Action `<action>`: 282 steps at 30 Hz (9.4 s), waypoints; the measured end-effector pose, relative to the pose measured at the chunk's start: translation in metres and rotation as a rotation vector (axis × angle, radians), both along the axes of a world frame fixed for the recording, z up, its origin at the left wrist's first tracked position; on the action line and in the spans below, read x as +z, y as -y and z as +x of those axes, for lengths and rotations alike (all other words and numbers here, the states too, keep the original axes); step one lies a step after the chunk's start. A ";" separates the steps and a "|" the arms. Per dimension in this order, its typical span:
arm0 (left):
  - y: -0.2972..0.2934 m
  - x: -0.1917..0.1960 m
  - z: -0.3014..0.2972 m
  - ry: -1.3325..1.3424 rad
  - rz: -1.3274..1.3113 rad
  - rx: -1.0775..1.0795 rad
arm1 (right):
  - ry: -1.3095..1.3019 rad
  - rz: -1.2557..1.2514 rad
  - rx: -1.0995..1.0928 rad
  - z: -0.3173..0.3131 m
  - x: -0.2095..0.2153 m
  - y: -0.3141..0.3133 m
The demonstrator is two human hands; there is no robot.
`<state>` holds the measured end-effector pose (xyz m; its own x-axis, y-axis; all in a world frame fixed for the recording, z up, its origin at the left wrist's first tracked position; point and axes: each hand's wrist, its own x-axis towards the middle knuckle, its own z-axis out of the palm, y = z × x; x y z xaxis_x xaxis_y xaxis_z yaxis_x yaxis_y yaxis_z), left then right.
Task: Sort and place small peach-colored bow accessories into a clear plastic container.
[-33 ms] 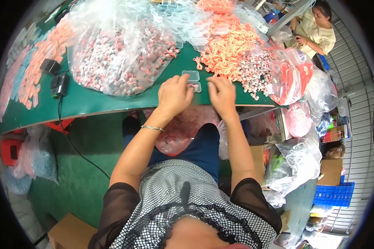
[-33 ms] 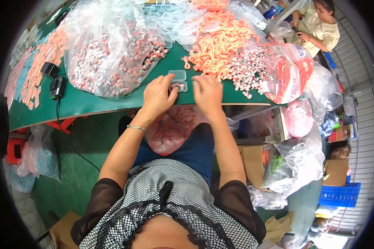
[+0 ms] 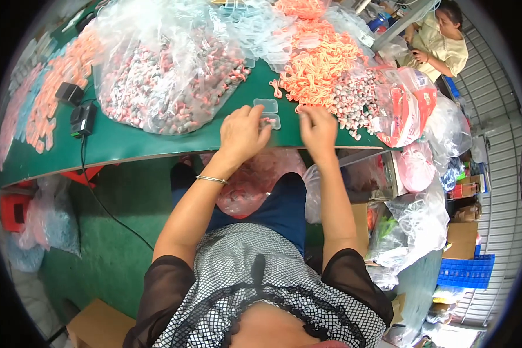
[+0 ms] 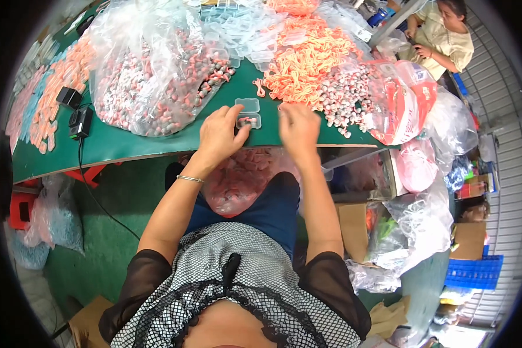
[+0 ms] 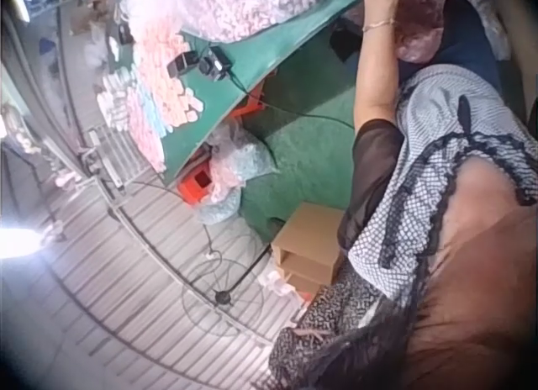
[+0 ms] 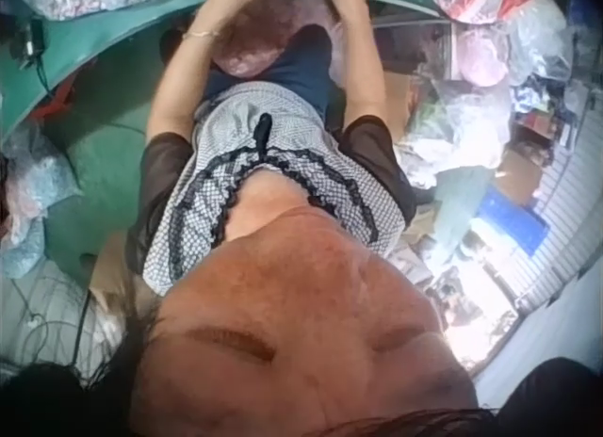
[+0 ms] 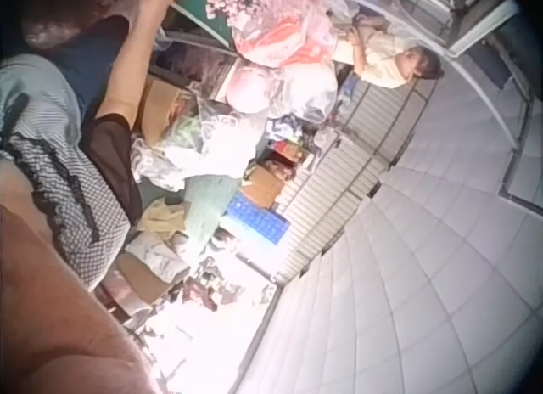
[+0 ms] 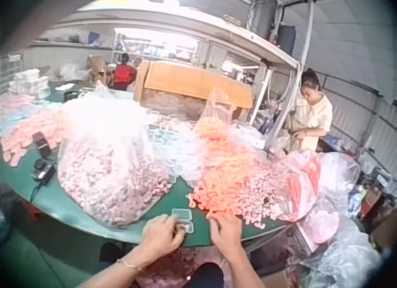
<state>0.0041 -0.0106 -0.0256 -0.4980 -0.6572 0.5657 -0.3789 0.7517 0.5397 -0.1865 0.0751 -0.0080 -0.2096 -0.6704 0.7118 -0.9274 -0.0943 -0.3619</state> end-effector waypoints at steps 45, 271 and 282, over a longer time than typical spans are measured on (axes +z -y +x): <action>0.008 0.004 0.013 0.027 0.161 -0.188 | 0.165 0.353 0.415 0.013 0.000 0.019; -0.015 0.004 0.002 0.047 0.166 -0.187 | 0.262 0.318 0.358 0.002 0.012 -0.006; -0.001 -0.009 0.008 0.071 0.074 -0.219 | 0.264 0.274 0.373 0.031 -0.001 -0.009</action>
